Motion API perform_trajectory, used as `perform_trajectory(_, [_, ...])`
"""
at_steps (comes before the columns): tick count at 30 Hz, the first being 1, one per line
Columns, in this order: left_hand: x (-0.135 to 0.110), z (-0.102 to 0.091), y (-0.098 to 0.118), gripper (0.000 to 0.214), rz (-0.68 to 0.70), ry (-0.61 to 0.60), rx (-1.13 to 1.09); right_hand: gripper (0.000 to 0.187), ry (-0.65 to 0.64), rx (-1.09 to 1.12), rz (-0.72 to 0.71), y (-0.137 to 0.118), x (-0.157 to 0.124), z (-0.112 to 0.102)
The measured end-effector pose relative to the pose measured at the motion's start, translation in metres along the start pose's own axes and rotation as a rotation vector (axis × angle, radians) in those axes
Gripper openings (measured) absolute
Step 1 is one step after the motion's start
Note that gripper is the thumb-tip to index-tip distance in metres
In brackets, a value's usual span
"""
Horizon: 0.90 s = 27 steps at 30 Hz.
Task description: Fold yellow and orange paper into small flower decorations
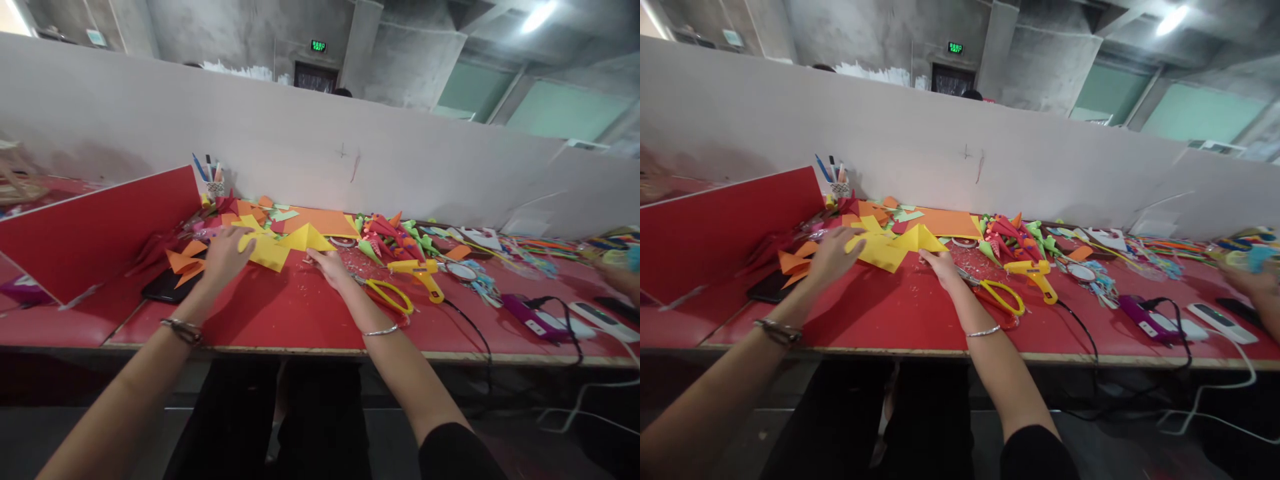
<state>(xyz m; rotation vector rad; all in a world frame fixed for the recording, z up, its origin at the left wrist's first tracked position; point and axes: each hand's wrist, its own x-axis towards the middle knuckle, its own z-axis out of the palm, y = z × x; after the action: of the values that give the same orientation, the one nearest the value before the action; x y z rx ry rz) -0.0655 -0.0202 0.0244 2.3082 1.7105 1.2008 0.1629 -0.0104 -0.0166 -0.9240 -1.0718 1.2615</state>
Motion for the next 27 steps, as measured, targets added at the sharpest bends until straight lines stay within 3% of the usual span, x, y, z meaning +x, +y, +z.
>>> perform_trajectory(2, [-0.008,-0.023,-0.024,0.050,-0.137,0.068,0.364,0.023,-0.002,0.003,0.005,0.000,0.000,0.000])
perform_trajectory(4, [-0.018,-0.036,-0.047,0.066,-0.310,-0.049,0.555,0.023,-0.006,0.007,0.009,0.001,0.000,0.001])
perform_trajectory(6, [-0.025,-0.039,-0.064,0.069,-0.367,-0.206,0.589,0.023,-0.005,0.012,0.013,0.001,0.001,0.001])
perform_trajectory(9, [-0.026,-0.027,-0.076,0.067,-0.335,-0.290,0.569,0.024,-0.002,0.018,0.019,-0.001,0.000,0.002])
perform_trajectory(19, [0.009,0.035,-0.054,0.060,-0.090,-0.301,0.390,0.026,-0.005,0.015,0.019,-0.006,-0.004,0.005])
perform_trajectory(24, [0.018,0.063,-0.030,0.061,-0.055,-0.284,0.281,0.025,-0.025,0.009,0.010,-0.004,-0.002,0.004])
perform_trajectory(27, [0.021,0.070,-0.013,0.062,-0.079,-0.236,0.247,0.024,-0.021,0.007,0.005,-0.004,-0.002,0.003])
